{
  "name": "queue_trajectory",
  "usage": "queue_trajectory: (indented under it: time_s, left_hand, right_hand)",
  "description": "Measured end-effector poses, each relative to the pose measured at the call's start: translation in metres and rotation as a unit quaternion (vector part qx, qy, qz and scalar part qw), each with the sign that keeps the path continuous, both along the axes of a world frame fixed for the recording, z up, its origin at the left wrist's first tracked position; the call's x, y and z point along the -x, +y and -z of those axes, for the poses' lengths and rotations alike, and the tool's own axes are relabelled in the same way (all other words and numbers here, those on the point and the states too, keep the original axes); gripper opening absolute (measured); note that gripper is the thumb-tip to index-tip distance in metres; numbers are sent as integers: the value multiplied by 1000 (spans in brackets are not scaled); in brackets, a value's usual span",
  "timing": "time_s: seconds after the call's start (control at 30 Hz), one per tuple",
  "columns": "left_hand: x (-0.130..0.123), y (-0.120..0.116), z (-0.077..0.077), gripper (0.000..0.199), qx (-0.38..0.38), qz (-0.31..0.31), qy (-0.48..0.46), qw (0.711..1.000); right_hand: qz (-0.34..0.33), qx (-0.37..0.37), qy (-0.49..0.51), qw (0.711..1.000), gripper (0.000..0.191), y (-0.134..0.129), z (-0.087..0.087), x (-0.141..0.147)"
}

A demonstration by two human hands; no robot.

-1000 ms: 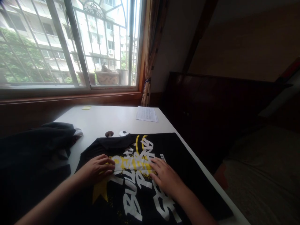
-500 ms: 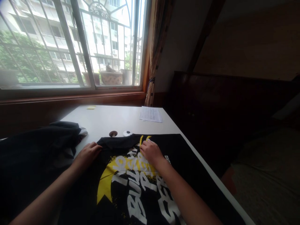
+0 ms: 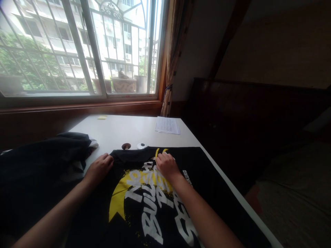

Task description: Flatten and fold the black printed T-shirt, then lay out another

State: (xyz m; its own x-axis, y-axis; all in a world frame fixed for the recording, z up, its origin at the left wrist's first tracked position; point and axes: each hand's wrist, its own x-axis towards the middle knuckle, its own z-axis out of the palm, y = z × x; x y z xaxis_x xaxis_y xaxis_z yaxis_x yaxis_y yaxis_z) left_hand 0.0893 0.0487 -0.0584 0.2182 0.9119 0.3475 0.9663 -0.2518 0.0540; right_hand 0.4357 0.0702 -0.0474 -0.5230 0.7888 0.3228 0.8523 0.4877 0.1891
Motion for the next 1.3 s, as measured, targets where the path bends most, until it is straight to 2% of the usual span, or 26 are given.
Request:
queue_trajectory:
  time_s: [0.23, 0.37, 0.47, 0.57, 0.63, 0.87, 1.13, 1.3]
  left_hand:
    - [3, -2, -1, 21, -18, 36, -19, 999]
    - [-2, -7, 3, 30, -5, 150, -38, 988]
    - [-10, -12, 11, 43, 34, 207, -26, 977]
    - [-14, -15, 19, 57, 90, 194, 4, 977]
    - [-14, -15, 22, 62, 110, 169, 15, 979]
    - [-8, -8, 26, 70, 106, 100, 16, 989]
    - [-8, -10, 25, 62, 136, 120, 31, 983]
    - [0, -8, 26, 69, 135, 86, 28, 987]
  right_hand:
    - [24, -6, 21, 999, 14, 1, 10, -1]
    - [32, 1, 49, 998, 19, -2, 12, 0]
    - [-2, 61, 86, 994, 35, -7, 14, 1]
    - [-41, 148, 98, 983, 50, -11, 17, 1]
    - [-47, 179, 104, 977, 55, -14, 18, 1]
    - [-123, 179, 130, 967, 50, -28, 20, 18]
    - [-75, 206, 87, 972, 67, -14, 19, 45]
    - [-53, 249, 73, 964, 77, -10, 19, 37]
